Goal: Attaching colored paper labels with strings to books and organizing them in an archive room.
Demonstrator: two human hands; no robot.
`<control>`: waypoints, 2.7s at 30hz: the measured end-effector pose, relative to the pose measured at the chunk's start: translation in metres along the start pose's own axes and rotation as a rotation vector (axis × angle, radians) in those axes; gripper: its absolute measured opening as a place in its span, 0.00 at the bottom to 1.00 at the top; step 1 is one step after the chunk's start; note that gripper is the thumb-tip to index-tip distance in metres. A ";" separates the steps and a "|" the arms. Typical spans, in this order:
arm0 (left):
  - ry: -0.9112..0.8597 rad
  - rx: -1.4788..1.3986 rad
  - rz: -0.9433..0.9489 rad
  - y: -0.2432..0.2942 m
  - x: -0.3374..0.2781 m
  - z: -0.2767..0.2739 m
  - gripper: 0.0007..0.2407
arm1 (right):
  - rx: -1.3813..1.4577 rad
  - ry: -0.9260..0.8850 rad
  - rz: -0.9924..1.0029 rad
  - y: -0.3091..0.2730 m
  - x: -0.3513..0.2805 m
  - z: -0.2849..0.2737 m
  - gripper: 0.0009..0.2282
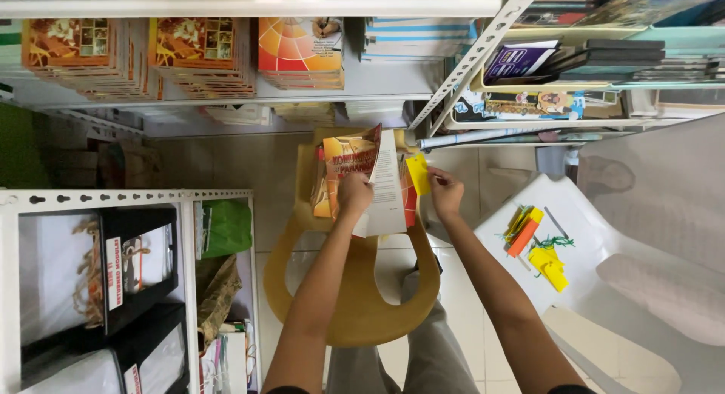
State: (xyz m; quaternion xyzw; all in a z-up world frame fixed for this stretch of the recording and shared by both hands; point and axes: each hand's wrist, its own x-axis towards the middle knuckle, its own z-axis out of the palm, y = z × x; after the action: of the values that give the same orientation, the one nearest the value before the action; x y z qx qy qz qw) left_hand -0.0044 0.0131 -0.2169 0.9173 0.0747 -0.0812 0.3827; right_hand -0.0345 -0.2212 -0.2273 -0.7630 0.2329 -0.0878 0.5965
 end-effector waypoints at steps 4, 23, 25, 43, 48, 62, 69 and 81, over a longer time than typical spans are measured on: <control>-0.058 -0.097 -0.046 -0.018 -0.005 -0.018 0.09 | 0.085 -0.041 0.000 0.025 0.000 0.014 0.05; -0.103 -0.629 -0.378 -0.103 -0.024 -0.102 0.12 | 0.035 0.050 -0.329 -0.065 -0.027 0.092 0.12; -0.108 -0.461 -0.391 -0.116 -0.028 -0.126 0.13 | 0.026 -0.013 -0.364 -0.054 -0.026 0.111 0.13; 0.085 -0.382 -0.308 -0.133 -0.046 -0.158 0.11 | -0.328 -0.189 -0.521 -0.030 -0.030 0.226 0.14; 0.112 -0.482 -0.230 -0.121 -0.051 -0.155 0.10 | -0.362 -0.162 -0.491 -0.019 -0.027 0.230 0.15; 0.073 -0.510 -0.258 -0.100 -0.054 -0.158 0.10 | -0.277 -0.208 -0.405 -0.018 -0.027 0.229 0.13; -0.102 -0.802 -0.390 -0.071 -0.055 -0.164 0.15 | -0.103 -0.237 -0.386 0.002 -0.019 0.225 0.10; -0.278 -0.351 -0.034 -0.118 -0.039 -0.058 0.13 | 0.790 -0.710 0.667 0.121 0.040 0.195 0.27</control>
State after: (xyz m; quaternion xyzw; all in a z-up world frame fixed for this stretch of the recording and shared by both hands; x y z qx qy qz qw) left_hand -0.0605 0.1340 -0.2502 0.8153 0.0497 -0.1990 0.5414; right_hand 0.0507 -0.0917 -0.4018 -0.3537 0.1963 0.2824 0.8698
